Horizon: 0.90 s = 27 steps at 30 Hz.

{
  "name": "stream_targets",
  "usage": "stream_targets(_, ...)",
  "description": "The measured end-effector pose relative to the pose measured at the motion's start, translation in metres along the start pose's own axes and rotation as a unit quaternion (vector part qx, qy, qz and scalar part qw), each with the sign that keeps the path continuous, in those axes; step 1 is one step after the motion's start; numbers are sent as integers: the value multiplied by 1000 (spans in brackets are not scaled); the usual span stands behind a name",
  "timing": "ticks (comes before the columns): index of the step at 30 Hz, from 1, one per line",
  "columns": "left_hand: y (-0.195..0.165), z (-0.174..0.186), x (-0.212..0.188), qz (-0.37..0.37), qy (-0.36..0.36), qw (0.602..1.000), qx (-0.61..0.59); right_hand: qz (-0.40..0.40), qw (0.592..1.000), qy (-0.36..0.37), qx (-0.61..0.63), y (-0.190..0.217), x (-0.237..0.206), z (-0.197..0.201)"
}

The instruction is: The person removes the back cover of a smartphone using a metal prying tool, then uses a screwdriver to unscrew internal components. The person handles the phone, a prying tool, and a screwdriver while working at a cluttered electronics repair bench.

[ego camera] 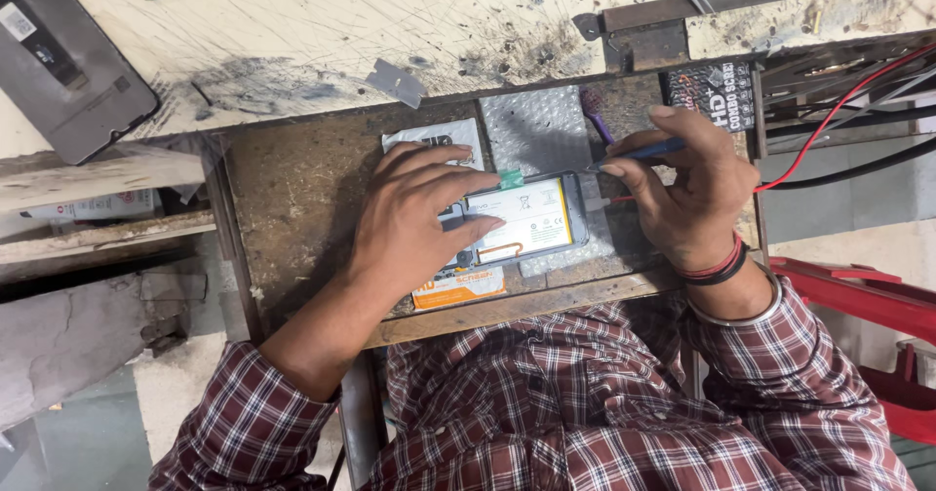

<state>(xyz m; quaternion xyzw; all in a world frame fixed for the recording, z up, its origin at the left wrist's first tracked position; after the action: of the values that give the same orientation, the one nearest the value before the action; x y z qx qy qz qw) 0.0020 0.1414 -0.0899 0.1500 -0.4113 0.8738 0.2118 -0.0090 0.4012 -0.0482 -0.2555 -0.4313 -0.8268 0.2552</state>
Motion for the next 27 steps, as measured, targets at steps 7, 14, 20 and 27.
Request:
stream_targets(7,1,-4,-1,0,10,1000,12,-5,1000,7,7,1,3,-4)
stream_targets(14,-1,-1,0,3,5,1000,0,12,997,71,22,4,7,-4)
stream_targets(20,-2,1,1,3,-1,1000,-5,45,994,96,-25,11,12,-5)
stream_targets(27,-2,2,0,8,1,1000,-3,16,994,102,-22,18,17,-12)
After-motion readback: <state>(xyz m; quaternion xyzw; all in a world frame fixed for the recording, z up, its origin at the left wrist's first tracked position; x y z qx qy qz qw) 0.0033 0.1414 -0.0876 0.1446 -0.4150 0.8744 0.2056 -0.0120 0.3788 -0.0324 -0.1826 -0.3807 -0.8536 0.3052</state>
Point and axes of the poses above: each hand's wrist, its own x-axis towards the middle knuckle, its own z-axis out of the back of the hand, y = z × x, the point moved 5 cm from there along x, towards the middle knuckle, and after that the axes turned 10 degrees about -y, right-handed, at the moved point
